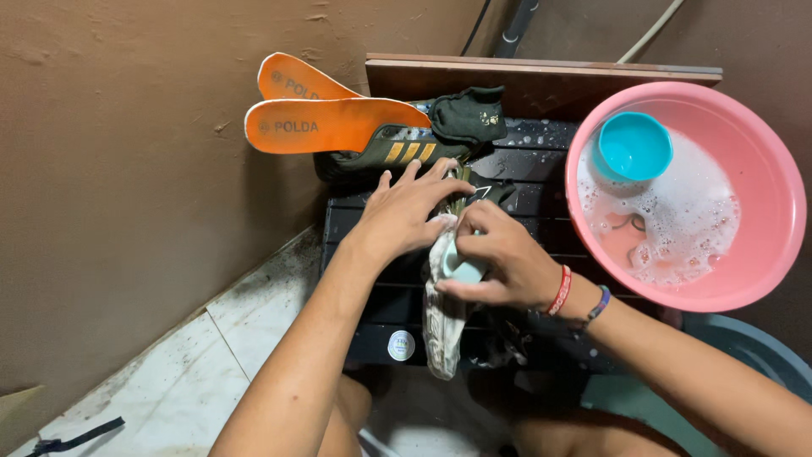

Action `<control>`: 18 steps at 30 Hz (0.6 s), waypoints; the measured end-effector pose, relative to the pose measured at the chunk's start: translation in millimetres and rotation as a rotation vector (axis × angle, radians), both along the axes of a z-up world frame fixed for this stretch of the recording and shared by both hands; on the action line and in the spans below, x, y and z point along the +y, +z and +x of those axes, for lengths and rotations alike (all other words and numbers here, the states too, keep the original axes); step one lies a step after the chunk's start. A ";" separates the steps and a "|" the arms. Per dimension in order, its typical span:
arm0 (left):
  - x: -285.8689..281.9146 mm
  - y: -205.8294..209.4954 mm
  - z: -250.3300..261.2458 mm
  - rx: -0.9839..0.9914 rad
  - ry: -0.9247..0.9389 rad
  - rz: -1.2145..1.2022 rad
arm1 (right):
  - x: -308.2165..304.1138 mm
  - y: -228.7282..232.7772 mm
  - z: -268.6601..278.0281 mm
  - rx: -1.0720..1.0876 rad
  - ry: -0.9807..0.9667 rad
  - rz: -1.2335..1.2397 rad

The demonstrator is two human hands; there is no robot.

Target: The person cleans a shoe using a brush and soapy water from a pink bowl.

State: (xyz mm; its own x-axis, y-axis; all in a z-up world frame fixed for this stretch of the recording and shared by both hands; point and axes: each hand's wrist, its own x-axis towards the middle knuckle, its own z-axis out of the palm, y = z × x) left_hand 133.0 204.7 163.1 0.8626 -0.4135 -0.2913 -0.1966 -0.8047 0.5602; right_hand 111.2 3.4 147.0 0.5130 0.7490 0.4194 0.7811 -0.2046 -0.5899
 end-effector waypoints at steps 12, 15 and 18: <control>-2.4 -12.1 5.2 0.034 -0.016 -0.011 | 0.3 0.8 1.0 -0.045 -0.036 -0.053; -3.4 -14.2 8.3 0.080 0.015 -0.022 | 16.0 32.4 -55.9 0.064 0.355 -0.032; -5.5 -0.9 6.9 0.144 0.037 -0.008 | 11.6 22.3 -72.5 0.057 0.511 -0.012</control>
State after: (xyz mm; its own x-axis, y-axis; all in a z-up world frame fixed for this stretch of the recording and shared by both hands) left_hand 139.8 199.1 162.3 0.8269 -0.3850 -0.4098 -0.0842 -0.8054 0.5868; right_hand 38.7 15.0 169.3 0.1018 0.9148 0.3910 0.7499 0.1877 -0.6344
